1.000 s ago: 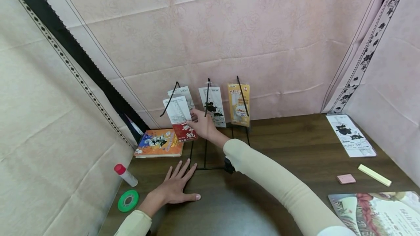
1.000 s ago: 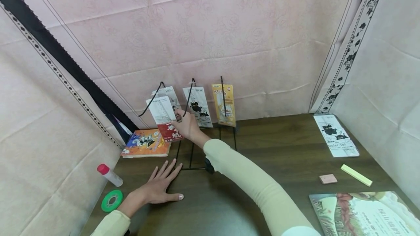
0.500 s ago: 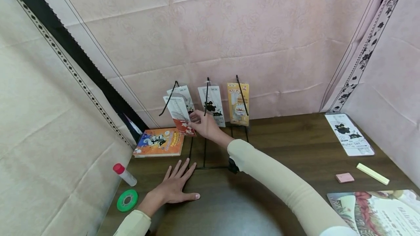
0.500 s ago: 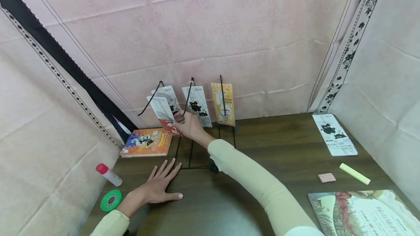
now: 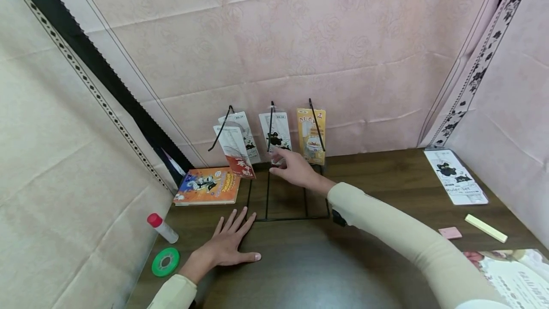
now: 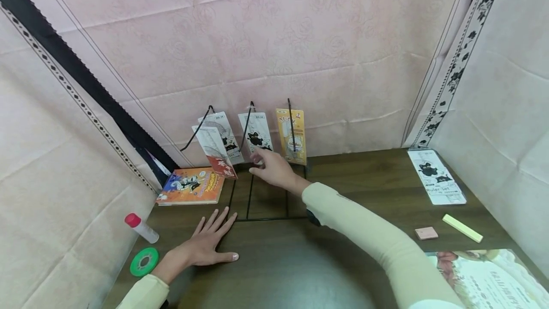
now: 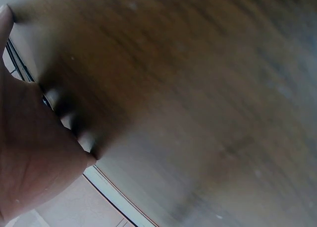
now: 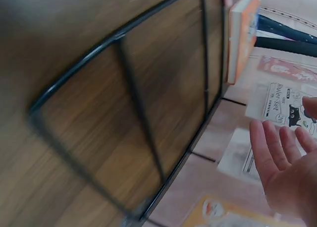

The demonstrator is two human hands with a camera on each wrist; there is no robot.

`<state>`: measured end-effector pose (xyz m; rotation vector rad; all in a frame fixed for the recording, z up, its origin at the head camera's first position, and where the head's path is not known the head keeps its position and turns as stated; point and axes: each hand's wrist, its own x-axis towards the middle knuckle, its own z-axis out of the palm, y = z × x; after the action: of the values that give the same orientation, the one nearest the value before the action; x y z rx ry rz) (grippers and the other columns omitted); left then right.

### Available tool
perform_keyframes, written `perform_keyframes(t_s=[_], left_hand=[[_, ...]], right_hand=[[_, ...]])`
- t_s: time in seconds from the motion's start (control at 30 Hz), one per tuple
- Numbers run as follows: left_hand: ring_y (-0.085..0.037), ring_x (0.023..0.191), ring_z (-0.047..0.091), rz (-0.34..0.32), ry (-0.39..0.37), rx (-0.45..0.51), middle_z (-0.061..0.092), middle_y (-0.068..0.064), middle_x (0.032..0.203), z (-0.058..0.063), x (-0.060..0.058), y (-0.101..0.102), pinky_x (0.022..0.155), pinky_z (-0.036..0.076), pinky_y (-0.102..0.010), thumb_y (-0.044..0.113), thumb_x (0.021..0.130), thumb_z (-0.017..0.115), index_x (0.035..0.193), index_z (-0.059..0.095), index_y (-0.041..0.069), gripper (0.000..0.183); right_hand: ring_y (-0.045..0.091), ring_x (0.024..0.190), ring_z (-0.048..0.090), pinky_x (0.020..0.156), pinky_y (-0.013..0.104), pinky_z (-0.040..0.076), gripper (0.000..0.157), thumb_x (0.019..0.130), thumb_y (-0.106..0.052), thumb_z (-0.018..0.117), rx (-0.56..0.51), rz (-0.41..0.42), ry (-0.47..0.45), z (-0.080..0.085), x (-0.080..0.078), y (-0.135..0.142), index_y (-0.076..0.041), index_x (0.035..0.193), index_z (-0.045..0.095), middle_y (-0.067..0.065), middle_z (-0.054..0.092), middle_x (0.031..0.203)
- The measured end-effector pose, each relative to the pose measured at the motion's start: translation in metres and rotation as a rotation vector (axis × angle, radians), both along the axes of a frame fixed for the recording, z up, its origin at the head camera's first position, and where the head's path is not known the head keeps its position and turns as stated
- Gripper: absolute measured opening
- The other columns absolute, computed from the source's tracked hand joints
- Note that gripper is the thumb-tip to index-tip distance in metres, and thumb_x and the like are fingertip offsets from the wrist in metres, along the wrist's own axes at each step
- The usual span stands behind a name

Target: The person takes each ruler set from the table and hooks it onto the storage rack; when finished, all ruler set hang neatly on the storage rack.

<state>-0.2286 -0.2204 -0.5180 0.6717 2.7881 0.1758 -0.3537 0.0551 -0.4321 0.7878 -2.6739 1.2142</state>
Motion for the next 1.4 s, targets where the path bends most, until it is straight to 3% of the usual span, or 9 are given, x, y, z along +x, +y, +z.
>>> perform_keyframes(t_s=[0.27, 0.4, 0.63, 0.97, 1.2, 1.4], left_hand=[[-0.034, 0.151, -0.004, -0.002, 0.001, 0.011, -0.006, 0.000, 0.164, 0.002, 0.002, -0.001, 0.115, 0.004, -0.067, 0.088, 0.073, 0.044, 0.155, 0.002, 0.035, 0.106], [-0.035, 0.151, -0.003, -0.001, 0.011, 0.013, -0.005, -0.001, 0.165, 0.004, 0.002, -0.001, 0.115, 0.004, -0.066, 0.086, 0.074, 0.046, 0.155, 0.004, 0.034, 0.106], [-0.035, 0.151, -0.003, 0.004, 0.004, 0.017, -0.005, -0.001, 0.165, 0.004, 0.002, -0.003, 0.115, 0.003, -0.067, 0.085, 0.074, 0.048, 0.155, 0.002, 0.035, 0.106], [-0.035, 0.151, -0.004, -0.001, 0.013, 0.011, -0.006, 0.000, 0.165, 0.003, 0.000, -0.004, 0.114, 0.004, -0.067, 0.088, 0.073, 0.044, 0.155, 0.002, 0.035, 0.106], [-0.035, 0.151, -0.004, -0.008, 0.021, 0.028, -0.006, 0.000, 0.164, 0.000, 0.000, -0.002, 0.114, 0.004, -0.068, 0.088, 0.073, 0.044, 0.155, 0.002, 0.035, 0.106], [-0.036, 0.151, -0.003, -0.004, 0.012, 0.027, -0.006, -0.001, 0.165, 0.000, 0.000, -0.001, 0.113, 0.004, -0.069, 0.088, 0.072, 0.044, 0.155, 0.003, 0.035, 0.107]], right_hand=[[0.017, 0.101, 0.066, 0.086, 0.038, 0.055, 0.036, 0.089, -0.040, 0.067, 0.045, 0.083, 0.053, -0.015, 0.013, 0.042, -0.026, 0.121, 0.057, -0.006, 0.062, 0.117], [0.023, 0.104, 0.065, 0.088, 0.042, 0.054, 0.037, 0.088, -0.039, 0.068, 0.059, 0.089, 0.031, -0.021, 0.019, 0.063, -0.027, 0.121, 0.057, -0.004, 0.062, 0.119], [0.027, 0.102, 0.065, 0.087, 0.042, 0.053, 0.040, 0.087, -0.036, 0.071, 0.082, 0.045, -0.060, -0.032, 0.028, 0.099, -0.027, 0.122, 0.056, 0.002, 0.063, 0.118], [0.020, 0.105, 0.064, 0.087, 0.039, 0.055, 0.048, 0.085, -0.043, 0.071, 0.140, -0.030, -0.080, -0.049, 0.030, 0.155, -0.024, 0.126, 0.055, 0.006, 0.064, 0.122], [0.025, 0.108, 0.062, 0.088, 0.045, 0.053, 0.052, 0.085, -0.038, 0.072, 0.235, -0.069, -0.032, -0.045, 0.036, 0.196, -0.020, 0.131, 0.054, 0.009, 0.061, 0.127], [0.026, 0.107, 0.062, 0.087, 0.046, 0.051, 0.059, 0.085, -0.048, 0.069, 0.363, -0.151, 0.010, -0.041, 0.030, 0.234, -0.014, 0.130, 0.056, 0.009, 0.062, 0.125]])
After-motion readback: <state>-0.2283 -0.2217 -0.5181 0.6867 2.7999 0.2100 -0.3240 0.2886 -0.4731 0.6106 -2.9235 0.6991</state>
